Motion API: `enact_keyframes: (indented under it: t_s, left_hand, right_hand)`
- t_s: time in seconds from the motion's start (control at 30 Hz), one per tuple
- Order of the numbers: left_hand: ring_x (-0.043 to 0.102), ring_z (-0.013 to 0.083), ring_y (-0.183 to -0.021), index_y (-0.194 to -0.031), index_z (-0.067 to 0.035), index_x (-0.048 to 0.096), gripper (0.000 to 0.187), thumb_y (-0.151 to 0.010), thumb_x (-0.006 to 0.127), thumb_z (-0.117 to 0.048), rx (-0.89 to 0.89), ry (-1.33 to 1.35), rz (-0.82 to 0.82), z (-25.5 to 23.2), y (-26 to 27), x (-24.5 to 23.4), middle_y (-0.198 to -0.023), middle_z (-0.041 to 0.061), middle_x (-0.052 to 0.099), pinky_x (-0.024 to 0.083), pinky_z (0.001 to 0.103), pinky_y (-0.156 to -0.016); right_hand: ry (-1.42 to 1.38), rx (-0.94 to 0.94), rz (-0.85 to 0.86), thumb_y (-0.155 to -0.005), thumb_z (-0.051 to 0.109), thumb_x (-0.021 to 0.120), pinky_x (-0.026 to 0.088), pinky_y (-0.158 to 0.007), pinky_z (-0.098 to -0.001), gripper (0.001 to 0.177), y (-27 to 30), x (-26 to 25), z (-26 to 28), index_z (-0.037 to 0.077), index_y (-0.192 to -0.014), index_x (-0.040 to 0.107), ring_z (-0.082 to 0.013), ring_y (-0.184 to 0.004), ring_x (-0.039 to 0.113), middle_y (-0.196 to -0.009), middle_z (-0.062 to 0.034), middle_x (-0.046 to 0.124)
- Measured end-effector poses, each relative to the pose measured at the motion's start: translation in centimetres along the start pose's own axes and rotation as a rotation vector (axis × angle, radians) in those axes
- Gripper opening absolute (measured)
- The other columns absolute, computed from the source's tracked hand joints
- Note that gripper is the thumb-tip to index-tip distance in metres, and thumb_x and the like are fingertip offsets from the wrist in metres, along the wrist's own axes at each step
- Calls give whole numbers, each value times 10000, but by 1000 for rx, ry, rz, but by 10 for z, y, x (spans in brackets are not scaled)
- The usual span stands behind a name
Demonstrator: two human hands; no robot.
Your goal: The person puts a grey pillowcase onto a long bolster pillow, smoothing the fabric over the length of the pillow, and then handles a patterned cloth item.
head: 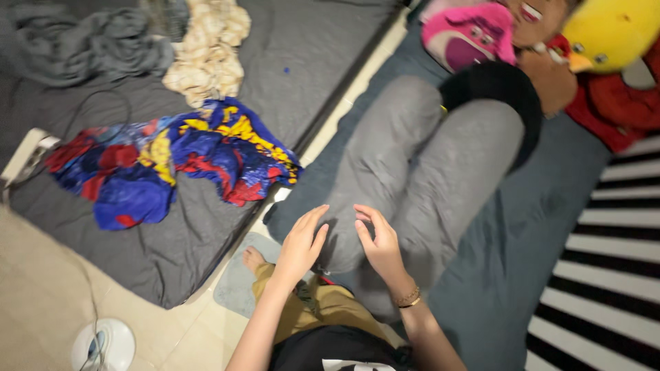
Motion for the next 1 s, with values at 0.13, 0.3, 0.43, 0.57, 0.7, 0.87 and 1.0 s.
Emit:
enact_keyframes:
  t_s: [0.13,0.3,0.43,0.57,0.7,0.87,1.0]
  left_hand:
    - [548,326,-1334,-1366,-61,591,397,-987,594,-178,-1,-12,-110,19,14,-67,-1396,138,624,435,404,-1081]
    - [561,333,-1312,-1364,-60,595,400,-989,596,-200,-60,3,-208,59,34,-158,-1393,137,628,439,411,-1073]
    - [575,333,-1319,-1354,-60,600,381,-1002,586,-204,-38,-16,-296,91,49,-233,-1361,134,652,446,410,-1086]
    - [556,354,-1330,-1330,-66,619,353,-1005,573,-197,-79,-70,-343,121,67,-294,-1331,160,659,439,428,-1077]
    - [559,372,-1323,-1319,-70,633,344,-1008,561,-198,-145,-54,-429,143,87,-338,-1310,195,661,446,443,-1057]
    - [583,383,-1286,-1317,-79,639,339,-1010,562,-201,-154,-59,-481,162,90,-356,-1300,203,664,459,449,-1048]
    - [588,388,-1275,-1310,-75,637,328,-1011,566,-191,-110,-63,-486,167,84,-363,-1298,208,661,461,451,-1048]
  right_hand:
    - [-7,-53,103,-969,94,629,541,-923,-305,308,-20,61,31,15,-1267,641,-193,-1107,716,-1220,-96,733]
    - [17,-133,216,-996,112,619,530,-969,-304,261,-39,151,82,26,-1238,662,-185,-1129,718,-1191,-96,749]
    - [29,-162,279,-995,128,617,530,-956,-309,246,-49,223,125,33,-1211,683,-192,-1097,718,-1166,-93,748]
    - [36,-167,370,-992,148,606,545,-917,-313,247,-48,281,158,47,-1201,690,-195,-1028,735,-1125,-90,755]
    - [72,-266,439,-996,152,605,546,-908,-325,238,-47,318,189,49,-1189,699,-217,-1045,733,-1119,-103,753]
    - [153,-250,454,-989,172,605,562,-849,-327,228,-53,332,199,56,-1154,710,-221,-936,749,-1068,-102,759]
    - [168,-246,417,-991,178,606,561,-816,-321,224,-68,332,202,49,-1145,705,-218,-918,745,-1063,-100,763]
Point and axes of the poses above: each hand's wrist, its own y-axis away from the middle knuckle, its own x-axis out of the palm, z = x × y, the point moved 9 cm from there along -y, towards the middle knuckle
